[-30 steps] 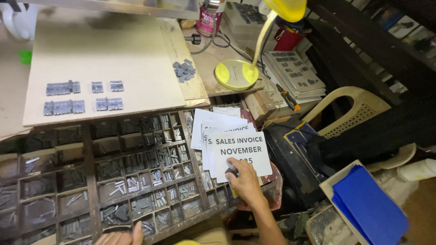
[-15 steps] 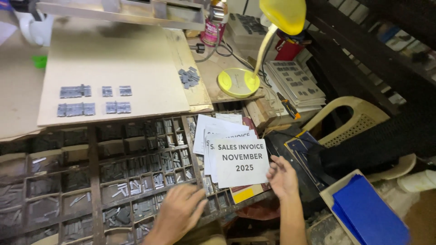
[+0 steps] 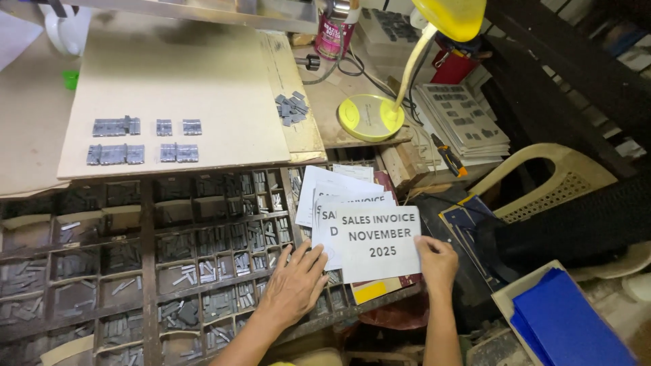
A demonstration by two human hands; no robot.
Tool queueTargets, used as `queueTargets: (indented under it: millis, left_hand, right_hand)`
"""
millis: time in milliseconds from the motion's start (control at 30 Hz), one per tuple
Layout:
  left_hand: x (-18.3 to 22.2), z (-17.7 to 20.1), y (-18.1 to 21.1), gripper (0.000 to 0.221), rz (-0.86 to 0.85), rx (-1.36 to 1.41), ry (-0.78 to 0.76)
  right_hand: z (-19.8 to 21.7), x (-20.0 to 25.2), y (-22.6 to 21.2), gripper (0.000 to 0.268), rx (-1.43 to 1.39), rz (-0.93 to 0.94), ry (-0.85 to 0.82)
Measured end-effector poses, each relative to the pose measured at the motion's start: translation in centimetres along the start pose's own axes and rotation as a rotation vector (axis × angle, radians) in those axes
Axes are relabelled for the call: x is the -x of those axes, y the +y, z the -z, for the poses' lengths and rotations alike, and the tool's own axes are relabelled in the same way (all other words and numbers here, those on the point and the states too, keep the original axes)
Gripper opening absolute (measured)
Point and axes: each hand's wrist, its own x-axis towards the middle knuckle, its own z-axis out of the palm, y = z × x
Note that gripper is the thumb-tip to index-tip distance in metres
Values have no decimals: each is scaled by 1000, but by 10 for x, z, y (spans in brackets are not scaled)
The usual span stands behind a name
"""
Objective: Selecting specific metal type characters from a compartmentalized tray while referencing printed invoices for different months.
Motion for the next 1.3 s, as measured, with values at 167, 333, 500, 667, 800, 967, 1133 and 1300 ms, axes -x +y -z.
queueTargets:
  millis: [167, 333, 500, 667, 800, 967, 1133, 1300]
  left_hand:
    - [-3, 0, 0, 45, 27, 36, -5]
    - [-35, 1, -4, 53, 102, 144, 217]
    - [-97, 15, -14, 120, 555, 339, -46]
    - [-117, 10, -18, 126, 613, 286, -85]
    - [-117, 22, -9, 93, 578, 492, 17]
    - [-74, -19, -21, 47, 63, 639, 157]
    - [-41, 15, -10, 44, 105, 831, 235]
    - [-58, 72, -3, 31, 859, 891, 121]
  right_hand:
    - [19, -20, 51, 19, -197, 16, 226]
    - [32, -13, 51, 19, -385, -63, 299]
    - [49, -1, 18, 8, -851, -257, 345]
    - [55, 1, 17, 5, -961, -264, 287]
    - [57, 8, 7, 18, -980, -225, 212]
    - [45, -12, 31, 13, -1065, -268, 388]
    - [23, -15, 41, 10, -1048, -259, 452]
    - [-11, 0, 39, 5, -833, -201, 20]
